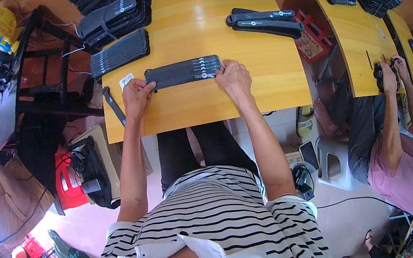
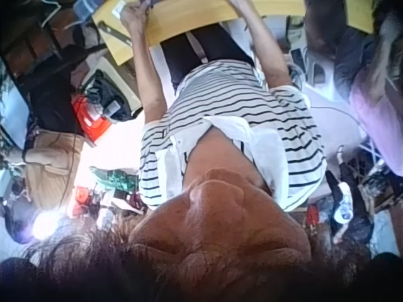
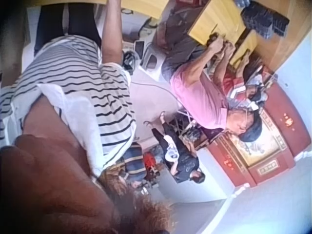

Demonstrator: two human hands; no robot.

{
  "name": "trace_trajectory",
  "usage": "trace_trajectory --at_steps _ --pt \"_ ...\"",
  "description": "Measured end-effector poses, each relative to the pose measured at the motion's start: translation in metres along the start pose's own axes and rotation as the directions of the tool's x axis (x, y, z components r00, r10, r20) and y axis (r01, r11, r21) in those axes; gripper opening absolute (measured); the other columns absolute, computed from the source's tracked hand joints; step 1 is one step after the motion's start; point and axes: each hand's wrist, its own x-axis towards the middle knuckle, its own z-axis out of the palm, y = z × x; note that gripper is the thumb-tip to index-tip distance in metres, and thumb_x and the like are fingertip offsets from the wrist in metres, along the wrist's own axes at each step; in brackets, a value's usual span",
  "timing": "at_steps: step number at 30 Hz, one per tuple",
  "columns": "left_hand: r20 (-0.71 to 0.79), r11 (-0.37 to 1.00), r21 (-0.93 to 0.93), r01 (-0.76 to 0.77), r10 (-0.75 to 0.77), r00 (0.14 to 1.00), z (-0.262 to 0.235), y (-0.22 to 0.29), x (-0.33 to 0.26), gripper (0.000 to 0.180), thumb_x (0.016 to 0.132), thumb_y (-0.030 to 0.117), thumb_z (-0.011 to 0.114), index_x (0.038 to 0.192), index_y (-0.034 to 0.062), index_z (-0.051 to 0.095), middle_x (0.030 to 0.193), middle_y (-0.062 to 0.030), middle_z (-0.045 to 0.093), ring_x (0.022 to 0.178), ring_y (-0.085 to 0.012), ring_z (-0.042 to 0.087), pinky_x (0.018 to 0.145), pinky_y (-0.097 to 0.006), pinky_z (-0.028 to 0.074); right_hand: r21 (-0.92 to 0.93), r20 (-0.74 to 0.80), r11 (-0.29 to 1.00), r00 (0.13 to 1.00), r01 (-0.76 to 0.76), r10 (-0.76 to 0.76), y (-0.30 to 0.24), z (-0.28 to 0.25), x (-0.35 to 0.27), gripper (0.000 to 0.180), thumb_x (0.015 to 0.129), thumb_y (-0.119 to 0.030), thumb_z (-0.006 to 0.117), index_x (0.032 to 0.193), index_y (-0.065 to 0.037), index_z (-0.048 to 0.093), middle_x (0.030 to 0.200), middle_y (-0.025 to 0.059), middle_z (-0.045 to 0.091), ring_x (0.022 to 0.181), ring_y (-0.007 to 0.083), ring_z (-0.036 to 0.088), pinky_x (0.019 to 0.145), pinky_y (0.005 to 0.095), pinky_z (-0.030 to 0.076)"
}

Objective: Assembling black straps and fasteners onto base plates using a small handheld tool.

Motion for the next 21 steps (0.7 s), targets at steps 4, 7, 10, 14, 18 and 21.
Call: trace_trajectory --at_steps 4,7,10,14,18,21 --pt "0.050 0.989 -0.140 0.036 -0.029 0.998 -0.002 0.000 0.005 0.025 0.072 0.005 0.071 0.075 0.0013 0.047 0.056 -0.0050 0.052 0.043 -0.0106 0.048 0.037 -0.022 0.037 0.113 0.012 0.994 1.000 -0.011 0.010 0.004 -0.002 0.003 0.016 0.069 -0.018 0.064 0.070 -0.003 0.058 0.071 0.0182 0.062 0.074 0.0342 0.061 0.066 0.0413 0.047" --pt "0.117 0.975 -0.195 0.112 -0.090 0.989 -0.008 -0.001 0.007 0.022 0.073 0.004 0.069 0.076 0.0013 0.048 0.056 -0.0049 0.052 0.043 -0.0107 0.049 0.037 -0.022 0.039 0.188 0.020 0.982 1.000 -0.023 0.020 0.006 -0.004 0.004 0.016 0.067 -0.017 0.067 0.067 -0.004 0.056 0.068 0.0170 0.061 0.071 0.0327 0.061 0.065 0.0395 0.047" --pt "0.164 0.975 -0.167 0.147 -0.120 0.979 -0.013 -0.004 0.010 0.020 0.074 0.003 0.067 0.078 0.0010 0.048 0.057 -0.0053 0.054 0.044 -0.0102 0.051 0.037 -0.022 0.039 0.243 0.051 0.969 0.998 -0.040 0.029 0.009 -0.001 0.005 0.017 0.068 -0.017 0.067 0.066 -0.004 0.056 0.067 0.0159 0.061 0.070 0.0315 0.061 0.065 0.0384 0.047" --pt "0.122 0.999 0.027 0.046 -0.049 0.991 -0.021 0.005 0.006 0.016 0.078 0.008 0.064 0.082 -0.0013 0.051 0.062 -0.0100 0.059 0.050 -0.0183 0.058 0.044 -0.027 0.045 0.333 0.007 0.942 0.998 0.050 -0.056 0.020 -0.005 0.006 0.014 0.073 -0.017 0.061 0.068 -0.005 0.056 0.069 0.0160 0.062 0.069 0.0322 0.061 0.064 0.0404 0.047" --pt "-0.140 0.836 0.449 -0.314 0.413 0.900 -0.009 0.026 -0.018 0.027 0.083 0.022 0.057 0.095 -0.0025 0.057 0.075 -0.0170 0.063 0.067 -0.0329 0.061 0.065 -0.038 0.048 0.130 -0.240 0.984 0.967 0.123 -0.089 0.001 -0.015 0.007 0.011 0.077 -0.017 0.057 0.074 -0.006 0.058 0.072 0.0183 0.062 0.070 0.0344 0.061 0.063 0.0426 0.047" --pt "-0.063 0.713 0.462 -0.528 0.620 0.782 0.012 0.027 -0.019 0.035 0.084 0.030 0.055 0.107 0.0031 0.058 0.098 -0.0217 0.060 0.092 -0.0313 0.059 0.083 -0.039 0.044 -0.012 -0.291 0.971 0.929 0.237 -0.230 -0.026 -0.008 0.019 0.012 0.078 -0.017 0.057 0.085 -0.008 0.059 0.075 0.0206 0.062 0.073 0.0368 0.061 0.065 0.0447 0.048"
